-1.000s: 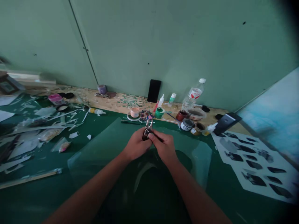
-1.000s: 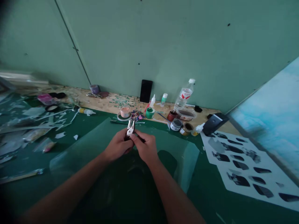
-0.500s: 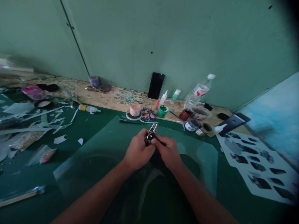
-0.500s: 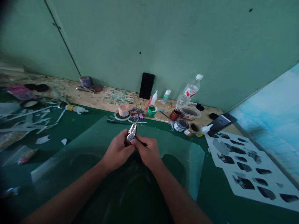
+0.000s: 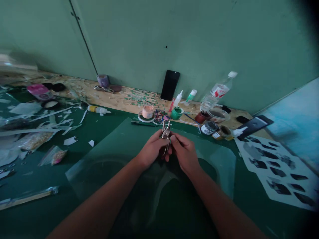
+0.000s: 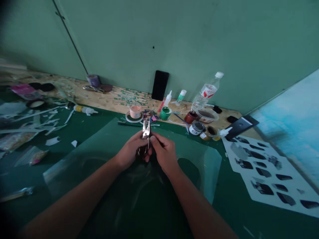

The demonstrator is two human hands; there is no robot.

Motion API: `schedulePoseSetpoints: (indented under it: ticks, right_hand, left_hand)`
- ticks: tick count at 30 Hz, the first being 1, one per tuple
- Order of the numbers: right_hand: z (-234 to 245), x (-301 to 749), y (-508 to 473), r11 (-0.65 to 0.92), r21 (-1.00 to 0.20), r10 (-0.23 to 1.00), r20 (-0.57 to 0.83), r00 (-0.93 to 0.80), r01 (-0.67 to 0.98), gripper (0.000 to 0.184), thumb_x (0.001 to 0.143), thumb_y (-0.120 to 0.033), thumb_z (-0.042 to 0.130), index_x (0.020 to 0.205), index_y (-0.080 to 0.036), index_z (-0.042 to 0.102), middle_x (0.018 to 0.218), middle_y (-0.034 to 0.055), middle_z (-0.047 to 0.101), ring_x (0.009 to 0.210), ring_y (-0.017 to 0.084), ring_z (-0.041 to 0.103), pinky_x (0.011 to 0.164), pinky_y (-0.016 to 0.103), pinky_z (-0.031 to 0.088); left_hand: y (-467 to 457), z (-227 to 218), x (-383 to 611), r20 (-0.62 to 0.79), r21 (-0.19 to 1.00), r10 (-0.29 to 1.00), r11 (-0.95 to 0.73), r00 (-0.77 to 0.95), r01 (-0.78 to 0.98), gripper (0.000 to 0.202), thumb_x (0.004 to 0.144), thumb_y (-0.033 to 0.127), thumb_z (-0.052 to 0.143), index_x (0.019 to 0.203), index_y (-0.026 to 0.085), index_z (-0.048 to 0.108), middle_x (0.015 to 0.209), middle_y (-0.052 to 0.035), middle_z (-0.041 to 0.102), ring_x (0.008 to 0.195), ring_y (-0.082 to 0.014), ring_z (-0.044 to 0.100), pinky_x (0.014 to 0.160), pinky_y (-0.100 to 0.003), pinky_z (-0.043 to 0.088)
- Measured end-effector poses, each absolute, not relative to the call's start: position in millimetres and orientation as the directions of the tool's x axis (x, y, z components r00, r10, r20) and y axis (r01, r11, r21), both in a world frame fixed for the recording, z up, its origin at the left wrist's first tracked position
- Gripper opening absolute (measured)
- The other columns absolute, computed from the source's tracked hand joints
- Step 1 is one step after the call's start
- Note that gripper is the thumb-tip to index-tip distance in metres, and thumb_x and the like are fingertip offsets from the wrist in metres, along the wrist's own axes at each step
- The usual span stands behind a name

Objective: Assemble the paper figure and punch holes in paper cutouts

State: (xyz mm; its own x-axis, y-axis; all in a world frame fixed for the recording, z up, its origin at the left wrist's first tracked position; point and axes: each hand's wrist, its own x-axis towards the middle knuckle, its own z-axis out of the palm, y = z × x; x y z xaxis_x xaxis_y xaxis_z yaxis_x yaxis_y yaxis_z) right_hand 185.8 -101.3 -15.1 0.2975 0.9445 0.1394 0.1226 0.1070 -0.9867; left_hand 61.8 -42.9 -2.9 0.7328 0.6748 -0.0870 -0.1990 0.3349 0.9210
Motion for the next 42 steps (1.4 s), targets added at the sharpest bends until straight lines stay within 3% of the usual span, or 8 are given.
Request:
schedulePoseSetpoints:
  ticks: [3, 7, 11, 18, 32, 35, 39, 42]
  right_hand:
    - [-12.4, 181.4, -101.6, 0.108, -0.993, 0.92, 0.118, 0.374, 0.048, 0.037, 0.091, -0.045, 0.055, 0.116, -0.02, 0.065, 0.066, -0.003, 0.057, 0.046, 0.011, 0.053, 0.045, 0.025, 0.05]
    - [-11.6, 180.4, -103.9, 0.088, -0.937, 0.877, 0.234, 0.42, 0.339, 0.026, 0.088, -0.043, 0.059, 0.096, -0.019, 0.065, 0.086, 0.0054, 0.067, 0.069, 0.016, 0.063, 0.061, 0.028, 0.055]
    - [-12.2, 181.0, -106.1, 0.098, -0.837, 0.877, 0.328, 0.351, 0.539, 0.021, 0.089, -0.04, 0.058, 0.092, -0.02, 0.064, 0.09, 0.0065, 0.069, 0.077, 0.019, 0.064, 0.07, 0.03, 0.052]
    - [-7.7, 184.0, -106.8, 0.12, -0.775, 0.866, 0.387, 0.316, 0.62, 0.017, 0.088, -0.036, 0.058, 0.086, -0.02, 0.065, 0.081, 0.0048, 0.067, 0.071, 0.018, 0.061, 0.066, 0.029, 0.048]
    - [-9.7, 183.2, -110.1, 0.114, -0.762, 0.863, 0.395, 0.316, 0.638, 0.019, 0.087, -0.038, 0.057, 0.087, -0.02, 0.065, 0.081, 0.0043, 0.068, 0.071, 0.018, 0.063, 0.066, 0.029, 0.048]
    - [-12.8, 184.6, -109.2, 0.11, -0.734, 0.86, 0.408, 0.306, 0.67, 0.021, 0.086, -0.04, 0.058, 0.085, -0.02, 0.065, 0.074, 0.0033, 0.068, 0.065, 0.018, 0.063, 0.062, 0.029, 0.047]
    - [-17.8, 184.2, -107.6, 0.043, -0.754, 0.866, 0.355, 0.353, 0.655, 0.025, 0.083, -0.045, 0.059, 0.085, -0.021, 0.065, 0.072, 0.0035, 0.069, 0.062, 0.019, 0.063, 0.059, 0.029, 0.047]
    - [-18.8, 182.5, -106.9, 0.004, -0.787, 0.875, 0.302, 0.379, 0.617, 0.028, 0.082, -0.048, 0.059, 0.086, -0.021, 0.065, 0.073, 0.0037, 0.069, 0.062, 0.02, 0.063, 0.059, 0.03, 0.047]
  left_hand:
    - [-39.6, -7.4, 65.9, -0.149, 0.791, 0.709, 0.504, 0.69, -0.346, 0.025, 0.092, 0.04, 0.043, 0.096, 0.017, 0.052, 0.07, -0.0011, 0.06, 0.051, -0.0135, 0.058, 0.046, -0.024, 0.044]
    - [-37.0, -10.6, 67.8, -0.186, 0.678, 0.79, 0.534, 0.585, -0.505, 0.02, 0.092, 0.035, 0.05, 0.1, 0.018, 0.058, 0.088, -0.0016, 0.06, 0.067, -0.0121, 0.059, 0.057, -0.024, 0.05]
    - [-37.7, -9.0, 66.9, -0.153, 0.655, 0.782, 0.538, 0.604, -0.531, 0.021, 0.091, 0.034, 0.054, 0.101, 0.018, 0.063, 0.094, -0.003, 0.06, 0.074, -0.0111, 0.057, 0.066, -0.023, 0.048]
    - [-40.0, -9.7, 67.4, -0.103, 0.654, 0.723, 0.567, 0.683, -0.502, 0.027, 0.074, 0.026, 0.077, 0.096, 0.015, 0.065, 0.083, -0.0003, 0.06, 0.075, -0.01, 0.056, 0.073, -0.023, 0.046]
    - [-36.5, -15.8, 65.7, -0.045, 0.749, 0.694, 0.5, 0.719, -0.435, 0.035, 0.069, 0.036, 0.08, 0.086, 0.014, 0.058, 0.074, 0.0015, 0.055, 0.065, -0.0089, 0.052, 0.066, -0.024, 0.042]
    - [-33.0, -20.9, 66.2, -0.048, 0.806, 0.719, 0.438, 0.693, -0.399, 0.038, 0.07, 0.043, 0.078, 0.082, 0.015, 0.056, 0.068, 0.0029, 0.05, 0.057, -0.0077, 0.045, 0.057, -0.023, 0.036]
    - [-30.0, -23.8, 66.1, -0.004, 0.859, 0.734, 0.35, 0.679, -0.373, 0.043, 0.067, 0.049, 0.078, 0.079, 0.014, 0.055, 0.069, 0.0021, 0.05, 0.061, -0.0085, 0.045, 0.061, -0.024, 0.037]
    - [-31.8, -20.2, 63.3, 0.054, 0.969, 0.761, 0.117, 0.646, -0.217, 0.033, 0.079, 0.046, 0.066, 0.081, 0.014, 0.058, 0.071, -0.0002, 0.054, 0.063, -0.0106, 0.049, 0.064, -0.025, 0.041]
